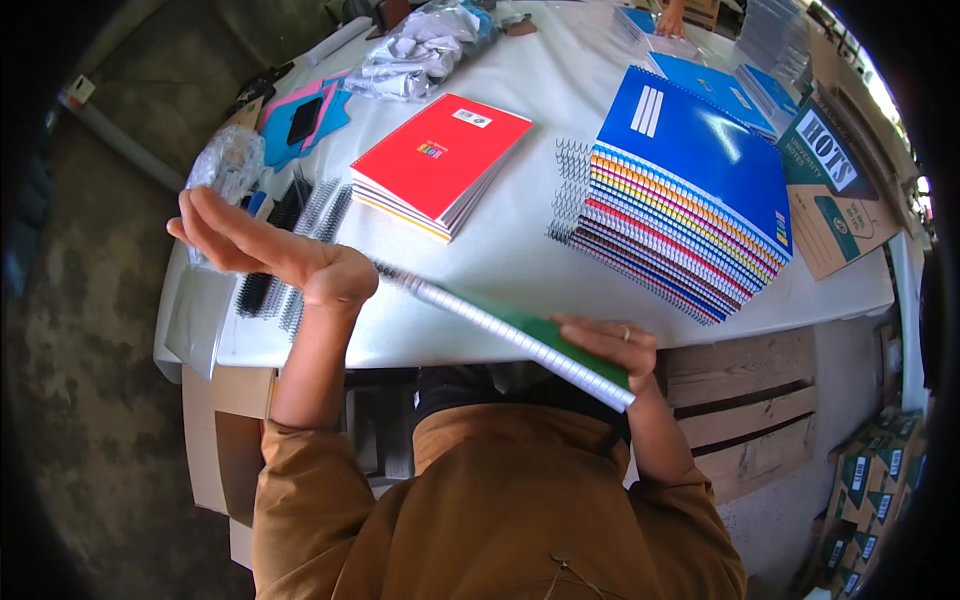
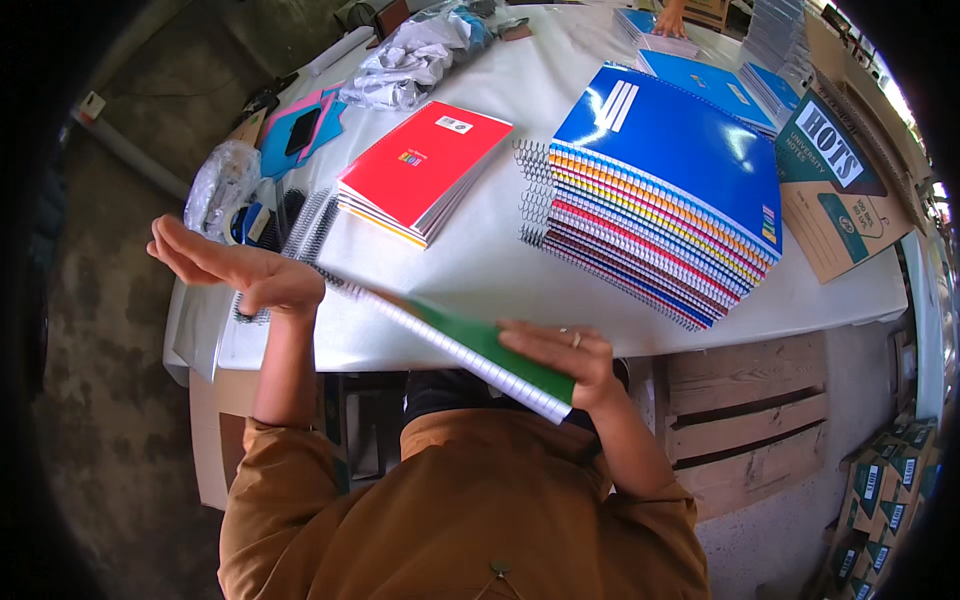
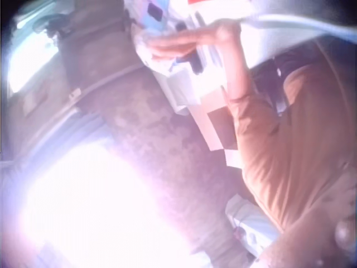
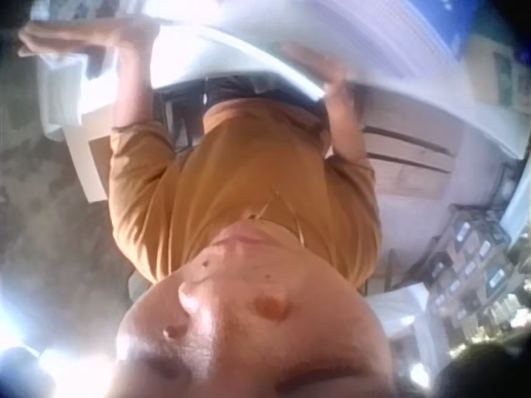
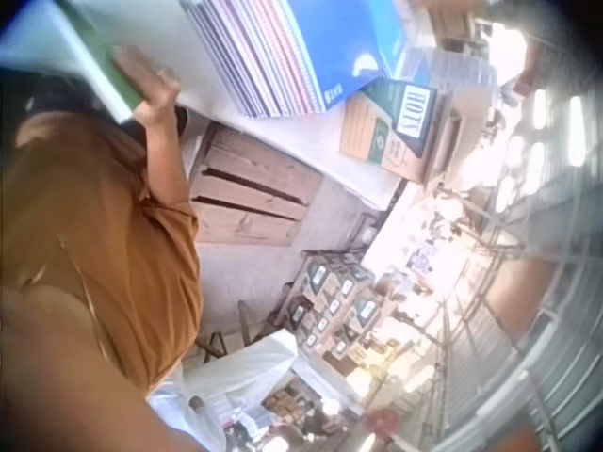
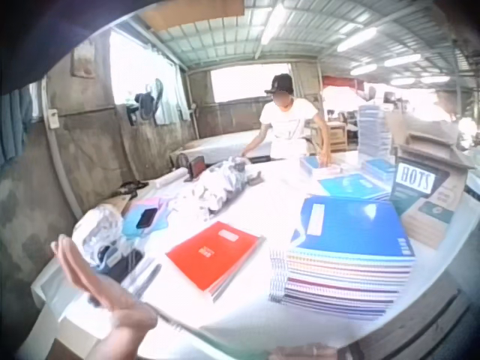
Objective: The person inserts a spiral binding into pre-punched holes of several different colored notebooks by hand. The person flips through the pages and places each finished notebook onto a stack.
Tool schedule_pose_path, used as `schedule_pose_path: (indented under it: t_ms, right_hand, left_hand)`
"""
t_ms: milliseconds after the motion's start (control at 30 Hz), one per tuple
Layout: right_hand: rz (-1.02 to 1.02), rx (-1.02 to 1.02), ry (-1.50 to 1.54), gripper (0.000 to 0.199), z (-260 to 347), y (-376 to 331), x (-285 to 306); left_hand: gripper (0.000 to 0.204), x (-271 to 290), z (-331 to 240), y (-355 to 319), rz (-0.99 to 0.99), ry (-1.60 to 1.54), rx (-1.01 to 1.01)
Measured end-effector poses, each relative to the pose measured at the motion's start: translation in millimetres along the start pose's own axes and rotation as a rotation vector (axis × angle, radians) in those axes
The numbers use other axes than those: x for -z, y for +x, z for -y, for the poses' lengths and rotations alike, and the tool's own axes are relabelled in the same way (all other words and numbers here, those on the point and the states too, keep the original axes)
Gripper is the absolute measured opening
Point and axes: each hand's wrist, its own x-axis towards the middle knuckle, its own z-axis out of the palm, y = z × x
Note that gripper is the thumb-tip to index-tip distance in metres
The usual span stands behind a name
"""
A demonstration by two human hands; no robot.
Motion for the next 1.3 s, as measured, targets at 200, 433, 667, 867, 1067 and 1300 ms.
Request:
schedule_pose_path:
  t_ms: [200, 433, 667, 867, 1067, 1300]
  right_hand:
    - [-0.063, -0.135, -0.004, 0.025, -7, -8, 1]
    - [-0.228, -0.550, 0.380, 0.024, 13, 4, -11]
    - [-0.130, -0.251, 0.049, 0.028, 18, 5, -8]
    - [-0.081, -0.115, 0.068, 0.029, 24, 6, -10]
    - [-0.122, -0.021, -0.110, 0.033, 19, 11, -8]
    - [-0.151, -0.229, 0.040, 0.027, 20, 9, -12]
  left_hand:
    - [0.085, 14, -57, 3, 0.188, -0.145, -0.016]
    - [0.042, -7, -45, 75, 0.300, -0.185, 0.007]
    - [0.109, -31, -63, -15, 0.188, -0.338, 0.018]
    - [0.099, -16, -58, -16, 0.032, -0.116, -0.296]
    - [0.100, 11, -81, 7, 0.103, -0.174, -0.301]
    - [0.111, -10, -101, 2, 0.266, -0.379, -0.182]
